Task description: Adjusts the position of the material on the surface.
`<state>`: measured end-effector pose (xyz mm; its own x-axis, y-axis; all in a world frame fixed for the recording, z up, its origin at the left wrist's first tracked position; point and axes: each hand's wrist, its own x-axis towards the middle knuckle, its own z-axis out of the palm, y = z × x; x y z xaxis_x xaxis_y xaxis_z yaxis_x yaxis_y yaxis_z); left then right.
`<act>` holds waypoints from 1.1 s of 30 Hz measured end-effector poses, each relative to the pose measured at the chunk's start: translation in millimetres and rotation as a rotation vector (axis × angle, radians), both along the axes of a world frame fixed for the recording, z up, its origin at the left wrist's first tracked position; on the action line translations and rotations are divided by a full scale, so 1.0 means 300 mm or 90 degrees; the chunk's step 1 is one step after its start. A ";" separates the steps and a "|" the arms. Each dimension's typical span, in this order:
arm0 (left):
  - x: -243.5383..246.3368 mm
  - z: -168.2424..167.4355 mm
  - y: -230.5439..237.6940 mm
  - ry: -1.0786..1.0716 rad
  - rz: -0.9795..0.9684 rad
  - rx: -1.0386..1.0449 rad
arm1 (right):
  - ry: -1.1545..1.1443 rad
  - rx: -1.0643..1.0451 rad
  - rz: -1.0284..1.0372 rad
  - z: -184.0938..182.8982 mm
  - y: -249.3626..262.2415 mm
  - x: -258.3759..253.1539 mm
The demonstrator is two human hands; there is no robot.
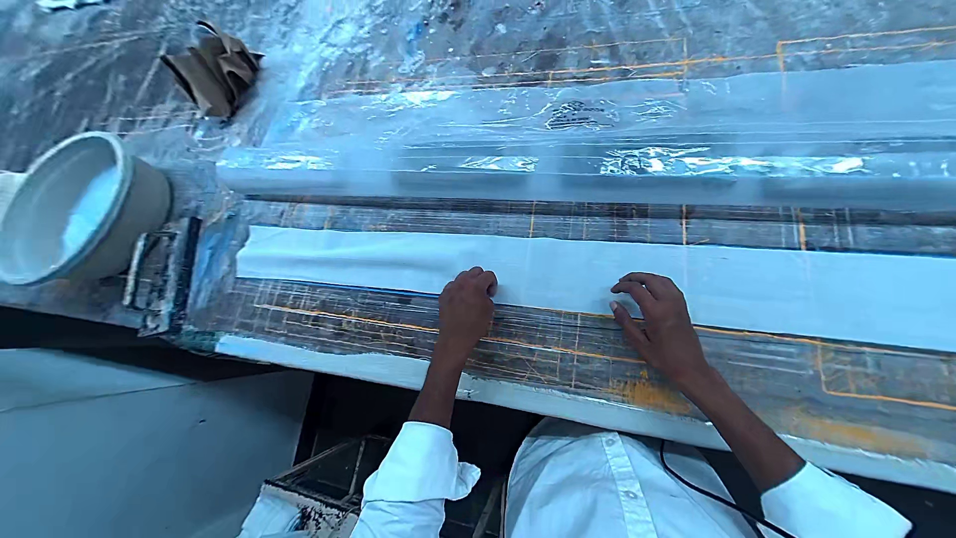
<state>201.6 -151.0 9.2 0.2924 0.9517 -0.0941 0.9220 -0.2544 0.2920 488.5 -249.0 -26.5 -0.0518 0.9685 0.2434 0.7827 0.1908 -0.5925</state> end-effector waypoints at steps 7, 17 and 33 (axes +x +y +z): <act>-0.095 0.013 0.048 0.040 0.152 -0.039 | 0.006 -0.039 0.078 -0.017 0.118 -0.206; -0.305 0.030 0.145 0.092 0.114 -0.039 | -0.091 -0.049 -0.017 -0.063 0.126 -0.267; -0.616 -0.005 0.283 -0.044 -0.204 -0.068 | -0.145 -0.037 -0.227 -0.046 0.139 -0.413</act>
<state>16.8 -65.9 7.7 0.5838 0.7964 -0.1581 0.7775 -0.4923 0.3914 364.6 -207.2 -40.4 0.2424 0.9475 0.2084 0.9056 -0.1440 -0.3989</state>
